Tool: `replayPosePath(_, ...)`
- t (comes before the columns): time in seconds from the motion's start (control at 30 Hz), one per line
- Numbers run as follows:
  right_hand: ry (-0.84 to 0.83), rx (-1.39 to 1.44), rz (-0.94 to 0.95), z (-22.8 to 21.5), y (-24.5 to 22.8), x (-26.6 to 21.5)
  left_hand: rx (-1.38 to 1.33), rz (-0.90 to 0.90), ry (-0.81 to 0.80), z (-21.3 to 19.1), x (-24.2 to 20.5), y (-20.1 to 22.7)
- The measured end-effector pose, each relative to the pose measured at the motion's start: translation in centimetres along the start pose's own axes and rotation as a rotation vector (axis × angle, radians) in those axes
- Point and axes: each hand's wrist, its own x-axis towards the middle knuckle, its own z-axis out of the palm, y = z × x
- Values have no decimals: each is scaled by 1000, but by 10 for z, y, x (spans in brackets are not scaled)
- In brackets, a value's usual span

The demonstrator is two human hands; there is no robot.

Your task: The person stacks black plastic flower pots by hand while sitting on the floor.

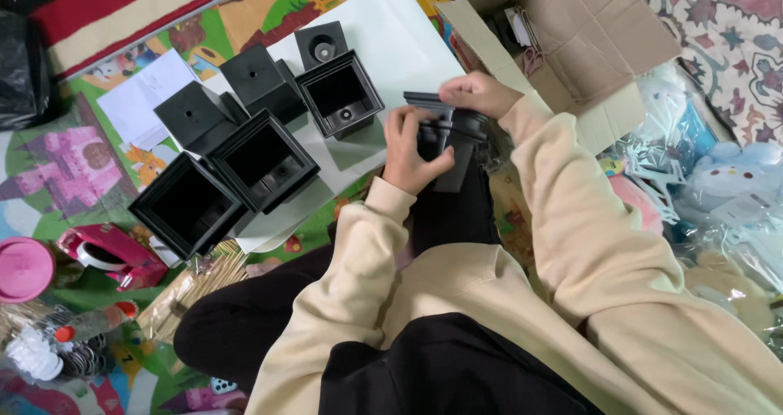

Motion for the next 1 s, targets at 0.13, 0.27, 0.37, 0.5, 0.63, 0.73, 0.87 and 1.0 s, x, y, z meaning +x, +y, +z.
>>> replayPosePath(0.13, -198, -17, -15, -5, 15, -5, -88, 5, 1, -4, -16, -9)
replayPosePath(0.27, -222, -125, -58, 9, 9, -5, -166, -27, 80, -11, -28, -13)
replayPosePath(0.37, -36, -497, -66, 30, 5, 0, 100, 92, 168, -5, -32, -12)
replayPosePath(0.5, -23, -665, 29, 42, -14, 5, 541, 287, 210, -1, -21, -6)
replayPosePath(0.63, -57, -742, 123, 41, -15, 12, 625, 378, 231, 2, -12, -12)
replayPosePath(0.73, 27, -736, 95, 43, -11, 20, 565, 350, 198, 0, -9, -18)
replayPosePath(0.87, 81, -699, 54, 41, -11, 23, 507, 350, 168, 3, 0, -18)
replayPosePath(1.0, 90, -693, 104, 37, -14, 26, 630, 244, 172, 13, 0, -3)
